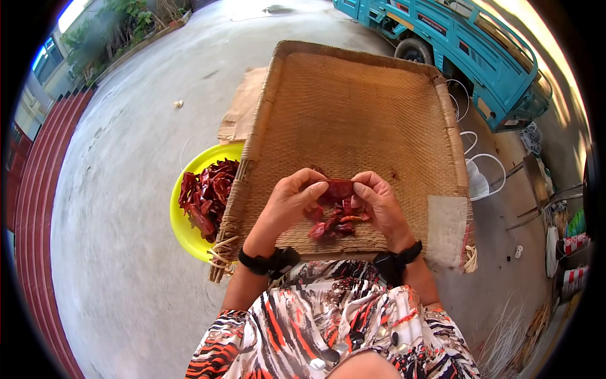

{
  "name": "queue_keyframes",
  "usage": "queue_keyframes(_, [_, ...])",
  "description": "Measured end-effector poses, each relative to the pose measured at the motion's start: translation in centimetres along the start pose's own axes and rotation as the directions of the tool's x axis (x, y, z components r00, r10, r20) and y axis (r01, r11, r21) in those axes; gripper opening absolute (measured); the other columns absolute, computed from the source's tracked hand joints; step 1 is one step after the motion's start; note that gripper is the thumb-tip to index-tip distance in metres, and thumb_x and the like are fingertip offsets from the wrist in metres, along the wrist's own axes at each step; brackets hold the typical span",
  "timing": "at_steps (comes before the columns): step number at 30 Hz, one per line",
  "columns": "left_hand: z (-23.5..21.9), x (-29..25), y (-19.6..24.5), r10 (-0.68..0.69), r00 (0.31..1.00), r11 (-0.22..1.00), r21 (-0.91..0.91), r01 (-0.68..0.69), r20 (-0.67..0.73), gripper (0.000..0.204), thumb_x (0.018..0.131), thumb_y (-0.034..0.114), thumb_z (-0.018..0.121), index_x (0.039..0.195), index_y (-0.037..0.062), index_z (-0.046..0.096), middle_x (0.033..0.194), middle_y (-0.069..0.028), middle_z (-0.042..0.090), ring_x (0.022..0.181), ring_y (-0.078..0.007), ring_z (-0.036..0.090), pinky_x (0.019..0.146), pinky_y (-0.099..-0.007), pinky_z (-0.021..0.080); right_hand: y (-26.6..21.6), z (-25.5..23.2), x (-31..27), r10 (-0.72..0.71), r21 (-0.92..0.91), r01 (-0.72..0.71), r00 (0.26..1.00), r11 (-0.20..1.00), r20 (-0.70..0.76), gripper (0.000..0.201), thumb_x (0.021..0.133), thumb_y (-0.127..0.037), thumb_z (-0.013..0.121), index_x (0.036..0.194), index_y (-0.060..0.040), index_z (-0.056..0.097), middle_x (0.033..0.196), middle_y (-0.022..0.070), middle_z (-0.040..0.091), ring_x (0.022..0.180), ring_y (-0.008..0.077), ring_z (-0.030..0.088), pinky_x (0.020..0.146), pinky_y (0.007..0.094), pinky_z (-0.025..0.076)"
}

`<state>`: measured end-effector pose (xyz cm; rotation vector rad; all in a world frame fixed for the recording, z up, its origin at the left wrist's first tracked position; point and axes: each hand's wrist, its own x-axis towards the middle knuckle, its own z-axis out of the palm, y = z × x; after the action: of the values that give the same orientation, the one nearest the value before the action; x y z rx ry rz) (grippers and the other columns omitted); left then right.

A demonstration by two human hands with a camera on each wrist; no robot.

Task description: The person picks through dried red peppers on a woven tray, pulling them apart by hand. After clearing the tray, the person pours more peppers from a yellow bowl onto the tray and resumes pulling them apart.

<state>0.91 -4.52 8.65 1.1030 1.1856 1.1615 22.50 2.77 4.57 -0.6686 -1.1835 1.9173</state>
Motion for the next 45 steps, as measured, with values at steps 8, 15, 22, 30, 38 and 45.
queue_keyframes(8, [0.6, 0.4, -0.9, -0.018, 0.99, 0.91, -0.407, 0.076, 0.143, 0.016, 0.098, 0.022, 0.061, 0.105, 0.007, 0.061, 0.084, 0.0021, 0.063, 0.065, -0.0032, 0.057, 0.058, -0.02, 0.049, -0.8, 0.4, -0.3, -0.051, -0.075, 0.052, 0.998, 0.996, 0.023, 0.014, 0.097, -0.016, 0.062, 0.105, -0.0059, 0.06, 0.086, -0.0004, 0.065, 0.073, 0.006, 0.061, 0.067, 0.0202, 0.05])
queue_keyframes(15, [-1.6, 0.5, -0.6, 0.13, 0.89, 0.693, -0.601, -0.397, -0.438, 0.013, 0.1, 0.014, 0.055, 0.107, 0.0046, 0.06, 0.094, -0.005, 0.065, 0.073, -0.0089, 0.06, 0.064, -0.024, 0.053, -2.0, -4.9, -0.7, -0.218, -0.638, 0.037, 0.954, 0.769, -0.207, 0.014, 0.093, -0.012, 0.064, 0.103, -0.0023, 0.063, 0.09, 0.0, 0.064, 0.083, 0.0086, 0.061, 0.073, 0.0248, 0.049])
queue_keyframes(22, [-7.9, -0.1, -1.5, 0.135, 0.6, 0.332, -0.535, -0.777, -0.788, 0.022, 0.1, 0.014, 0.053, 0.103, -0.0073, 0.058, 0.097, -0.0135, 0.065, 0.09, -0.0248, 0.065, 0.08, -0.0324, 0.06, -3.4, -6.8, -3.5, -0.109, -0.958, -0.202, 0.968, 0.203, -0.227, 0.03, 0.078, -0.022, 0.073, 0.1, -0.0044, 0.065, 0.091, 0.0125, 0.068, 0.087, 0.0259, 0.066, 0.077, 0.0374, 0.05])
queue_keyframes(30, [-7.0, -1.1, 0.3, 0.063, 0.615, 0.39, -0.548, -0.74, -0.786, 0.038, 0.096, 0.028, 0.058, 0.122, 0.0011, 0.05, 0.119, -0.0103, 0.061, 0.1, -0.025, 0.061, 0.089, -0.0383, 0.055, -1.9, -8.1, -3.7, -0.019, -0.958, -0.281, 0.96, -0.051, -0.281, 0.026, 0.075, -0.029, 0.072, 0.088, -0.0075, 0.063, 0.086, 0.011, 0.069, 0.088, 0.0307, 0.066, 0.075, 0.0433, 0.047])
queue_keyframes(38, [0.4, -0.3, 0.6, 0.081, 0.979, 0.943, -0.305, -0.136, -0.187, 0.026, 0.095, 0.012, 0.06, 0.119, 0.0029, 0.054, 0.089, -0.0036, 0.062, 0.074, -0.0089, 0.059, 0.068, -0.0226, 0.05, -4.3, -4.2, -3.4, -0.035, -0.891, -0.096, 0.992, 0.443, -0.125, 0.019, 0.084, -0.018, 0.07, 0.094, -0.0047, 0.063, 0.083, 0.0075, 0.067, 0.08, 0.0191, 0.065, 0.074, 0.0356, 0.05])
queue_keyframes(45, [3.1, -0.4, -0.7, 0.077, 0.972, 0.996, 0.032, -0.087, 0.22, 0.031, 0.097, 0.015, 0.062, 0.121, -0.0015, 0.052, 0.088, -0.0012, 0.058, 0.074, -0.0068, 0.054, 0.063, -0.0215, 0.046, -4.5, -0.2, -3.8, 0.058, -0.611, 0.063, 0.983, 0.789, 0.176, 0.009, 0.088, -0.005, 0.069, 0.095, -0.0028, 0.063, 0.085, 0.0001, 0.063, 0.08, 0.0072, 0.059, 0.072, 0.0246, 0.05])
